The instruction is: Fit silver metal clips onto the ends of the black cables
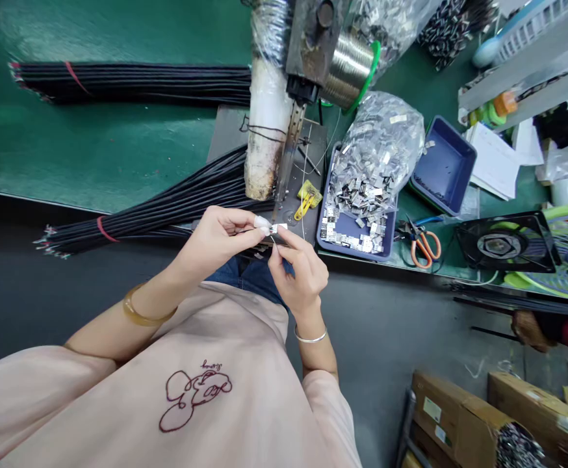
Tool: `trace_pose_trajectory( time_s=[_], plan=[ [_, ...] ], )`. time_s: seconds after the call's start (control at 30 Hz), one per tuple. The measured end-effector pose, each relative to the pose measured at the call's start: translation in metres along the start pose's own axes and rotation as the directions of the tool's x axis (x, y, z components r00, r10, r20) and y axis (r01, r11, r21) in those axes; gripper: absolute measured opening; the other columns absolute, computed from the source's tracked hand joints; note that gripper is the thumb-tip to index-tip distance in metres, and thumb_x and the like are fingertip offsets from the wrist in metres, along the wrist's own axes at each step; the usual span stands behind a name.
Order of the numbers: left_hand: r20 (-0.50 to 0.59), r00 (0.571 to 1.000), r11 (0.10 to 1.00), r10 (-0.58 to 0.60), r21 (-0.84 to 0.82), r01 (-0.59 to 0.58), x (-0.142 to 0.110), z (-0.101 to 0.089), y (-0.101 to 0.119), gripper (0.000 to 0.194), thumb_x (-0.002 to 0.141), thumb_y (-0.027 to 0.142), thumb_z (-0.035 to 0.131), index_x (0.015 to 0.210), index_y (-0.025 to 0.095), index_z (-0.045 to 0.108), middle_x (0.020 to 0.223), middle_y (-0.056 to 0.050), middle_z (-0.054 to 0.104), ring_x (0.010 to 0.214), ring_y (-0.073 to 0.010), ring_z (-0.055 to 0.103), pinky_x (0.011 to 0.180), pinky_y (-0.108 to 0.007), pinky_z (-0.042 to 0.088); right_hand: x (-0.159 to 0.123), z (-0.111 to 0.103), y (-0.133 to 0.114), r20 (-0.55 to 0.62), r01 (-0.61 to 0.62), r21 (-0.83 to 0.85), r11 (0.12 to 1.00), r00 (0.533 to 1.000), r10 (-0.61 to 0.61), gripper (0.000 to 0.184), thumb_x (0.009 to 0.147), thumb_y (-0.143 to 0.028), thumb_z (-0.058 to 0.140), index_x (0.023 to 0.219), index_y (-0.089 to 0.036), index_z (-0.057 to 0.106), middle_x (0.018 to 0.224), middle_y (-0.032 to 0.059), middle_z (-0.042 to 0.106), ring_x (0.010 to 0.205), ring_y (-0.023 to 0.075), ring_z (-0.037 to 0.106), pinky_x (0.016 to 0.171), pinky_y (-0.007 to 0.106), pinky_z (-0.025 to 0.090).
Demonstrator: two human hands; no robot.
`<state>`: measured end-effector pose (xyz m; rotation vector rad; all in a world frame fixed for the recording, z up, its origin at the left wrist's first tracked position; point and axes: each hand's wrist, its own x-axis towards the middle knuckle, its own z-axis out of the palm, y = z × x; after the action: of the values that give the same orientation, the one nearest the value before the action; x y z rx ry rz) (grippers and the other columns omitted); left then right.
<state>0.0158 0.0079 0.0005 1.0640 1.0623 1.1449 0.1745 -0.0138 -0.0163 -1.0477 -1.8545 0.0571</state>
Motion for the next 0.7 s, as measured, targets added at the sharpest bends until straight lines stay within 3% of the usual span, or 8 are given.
trace_pose_trajectory(
  time_s=[0.13,0.4,0.7],
  plan=[
    [-0.047,0.999,1.000,0.002,-0.009,-0.002,0.002,0.004,0.001,0.010,0.070,0.018,0.067,0.063,0.012,0.067,0.059,0.001,0.056,0.055,-0.0068,0.044,0.051,-0.019,0.033,0.001,0.002,0.003,0.004,-0.046,0.048,0.998,0.999,0.046,0.012,0.091,-0.012,0.063,0.097,-0.023,0.061,0.123,0.0069,0.075,0.094,0.0177,0.078,0.080,0.033,0.067],
    [-0.085,0.995,0.999,0.044,0.031,-0.041,0.003,0.008,-0.002,0.008,0.073,0.017,0.064,0.067,0.012,0.063,0.054,0.006,0.038,0.049,-0.0036,0.026,0.046,-0.018,0.020,0.009,0.004,0.003,0.020,-0.102,0.025,0.995,0.995,0.101,0.010,0.091,-0.013,0.065,0.095,-0.022,0.065,0.115,0.0050,0.078,0.100,0.0179,0.077,0.082,0.031,0.065],
    [-0.093,0.993,0.996,0.078,0.057,-0.073,0.001,0.009,0.002,0.007,0.076,0.017,0.063,0.072,0.012,0.067,0.056,0.005,0.041,0.049,-0.0037,0.024,0.044,-0.019,0.017,0.014,0.002,-0.001,0.022,-0.117,0.038,0.992,0.993,0.116,0.011,0.089,-0.012,0.067,0.094,-0.022,0.066,0.117,0.0054,0.077,0.098,0.0174,0.077,0.085,0.032,0.066]
  ],
)
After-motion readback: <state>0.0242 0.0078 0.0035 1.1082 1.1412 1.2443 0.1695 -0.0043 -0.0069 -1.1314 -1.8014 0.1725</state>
